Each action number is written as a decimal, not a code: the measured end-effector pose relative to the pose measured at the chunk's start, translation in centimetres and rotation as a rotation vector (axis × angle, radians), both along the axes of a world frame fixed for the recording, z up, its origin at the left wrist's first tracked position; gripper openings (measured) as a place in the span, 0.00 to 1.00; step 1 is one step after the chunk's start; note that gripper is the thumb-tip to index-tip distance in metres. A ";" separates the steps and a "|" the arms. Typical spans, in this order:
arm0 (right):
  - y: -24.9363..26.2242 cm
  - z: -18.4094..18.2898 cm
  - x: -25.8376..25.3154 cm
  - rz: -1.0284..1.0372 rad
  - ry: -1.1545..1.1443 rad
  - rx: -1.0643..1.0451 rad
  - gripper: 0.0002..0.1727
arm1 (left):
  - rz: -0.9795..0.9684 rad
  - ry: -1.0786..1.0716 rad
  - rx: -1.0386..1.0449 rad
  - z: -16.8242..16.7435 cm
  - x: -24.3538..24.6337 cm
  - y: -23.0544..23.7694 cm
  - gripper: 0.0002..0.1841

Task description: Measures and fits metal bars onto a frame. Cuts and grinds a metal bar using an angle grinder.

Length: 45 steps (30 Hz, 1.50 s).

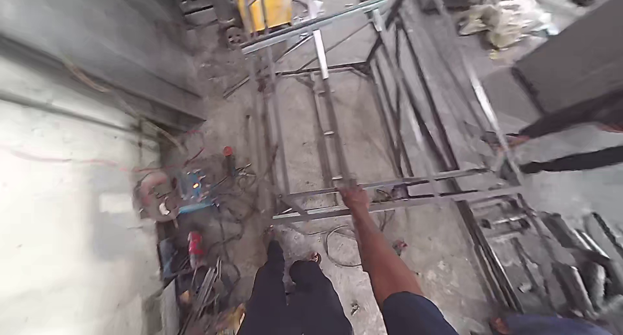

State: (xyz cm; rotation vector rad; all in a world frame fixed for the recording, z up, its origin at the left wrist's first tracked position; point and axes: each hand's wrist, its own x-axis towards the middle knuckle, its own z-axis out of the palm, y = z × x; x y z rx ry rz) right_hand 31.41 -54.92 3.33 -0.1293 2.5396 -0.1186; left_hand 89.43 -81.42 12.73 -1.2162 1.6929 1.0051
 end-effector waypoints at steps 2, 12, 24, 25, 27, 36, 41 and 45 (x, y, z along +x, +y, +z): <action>-0.3 0.1 0.0 -0.025 0.031 -0.022 0.55 | -0.060 -0.003 -0.048 -2.2 3.0 -1.0 0.22; -13.9 5.9 4.0 0.167 0.165 -0.314 0.44 | 0.033 -0.039 -0.008 -3.3 7.0 -0.9 0.21; -44.1 -3.2 -2.1 0.102 0.001 -0.239 0.60 | -0.149 0.043 0.087 -22.4 -15.3 -28.4 0.23; -45.7 -4.2 -2.1 0.100 0.017 -0.185 0.61 | -0.111 0.074 0.089 -24.7 -17.2 -30.7 0.22; -47.4 -5.4 -1.6 0.070 0.091 -0.082 0.56 | -0.036 0.092 0.126 -29.2 -21.2 -35.1 0.23; -49.2 -6.6 -1.3 0.025 0.231 -0.042 0.53 | -0.004 0.066 0.172 -49.3 -33.4 -45.4 0.23; -47.3 -8.1 -1.2 -0.005 0.293 -0.222 0.54 | 0.018 0.007 0.101 -60.0 -36.4 -47.5 0.29; -47.6 -8.1 -1.3 0.056 0.337 -0.238 0.55 | 0.144 -0.037 -0.022 -66.1 -39.9 -49.2 0.41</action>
